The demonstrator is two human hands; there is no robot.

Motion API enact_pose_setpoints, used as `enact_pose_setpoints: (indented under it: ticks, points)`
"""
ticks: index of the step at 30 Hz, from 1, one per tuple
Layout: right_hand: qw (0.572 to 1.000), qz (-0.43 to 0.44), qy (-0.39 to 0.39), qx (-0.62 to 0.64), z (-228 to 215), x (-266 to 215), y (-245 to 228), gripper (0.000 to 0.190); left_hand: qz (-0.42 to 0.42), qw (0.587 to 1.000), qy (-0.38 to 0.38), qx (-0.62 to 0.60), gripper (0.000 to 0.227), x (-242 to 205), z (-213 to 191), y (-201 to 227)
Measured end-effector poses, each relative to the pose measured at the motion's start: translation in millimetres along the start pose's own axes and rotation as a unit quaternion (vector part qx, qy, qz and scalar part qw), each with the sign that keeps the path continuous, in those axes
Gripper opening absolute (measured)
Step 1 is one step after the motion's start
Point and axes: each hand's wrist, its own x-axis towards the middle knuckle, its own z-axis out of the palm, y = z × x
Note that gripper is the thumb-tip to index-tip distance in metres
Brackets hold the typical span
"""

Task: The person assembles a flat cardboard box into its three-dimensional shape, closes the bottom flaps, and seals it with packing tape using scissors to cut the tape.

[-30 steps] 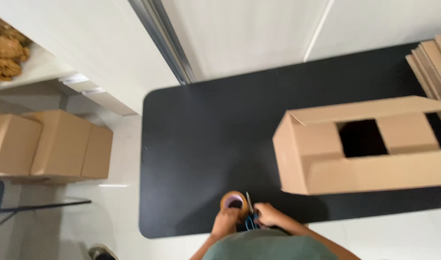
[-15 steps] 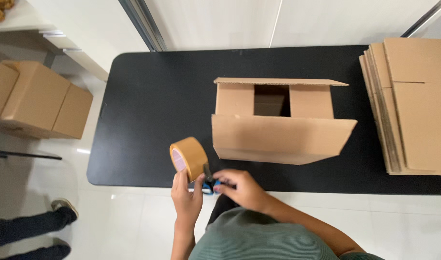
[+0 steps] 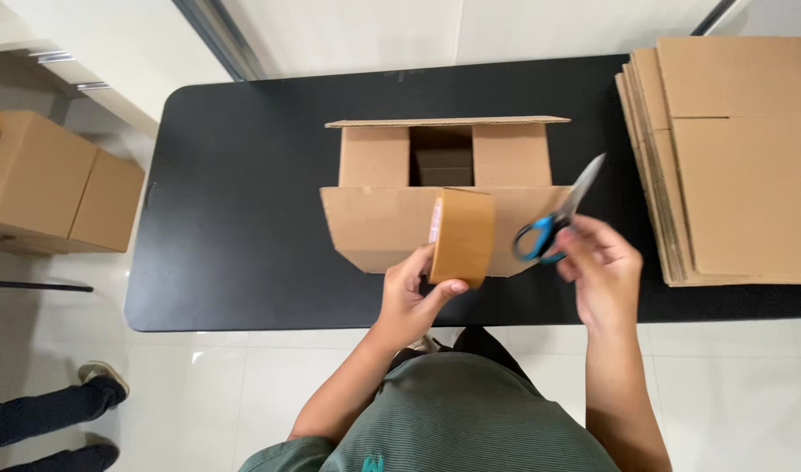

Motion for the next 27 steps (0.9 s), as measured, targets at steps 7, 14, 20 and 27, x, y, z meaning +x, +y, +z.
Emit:
enact_pose_setpoints:
  ticks: [7, 14, 20, 27]
  points:
    - [0.987, 0.046, 0.154, -0.029, -106, 75, 110, 0.008, -0.035, 0.989, -0.049, -0.134, 0.032, 22, 62, 10]
    - [0.901, 0.181, 0.035, -0.393, -166, 101, 284, 0.009, -0.103, 0.966, -0.04, -0.234, 0.035, 42, 126, 8]
    - [0.856, 0.143, -0.09, -0.489, -165, 102, 293, 0.025, -0.125, 0.941, -0.013, -0.315, 0.044, 53, 165, 14]
    - [0.851, 0.138, -0.119, -0.492, -176, 107, 323, 0.033, -0.146, 0.923, 0.017, -0.357, 0.045, 58, 174, 28]
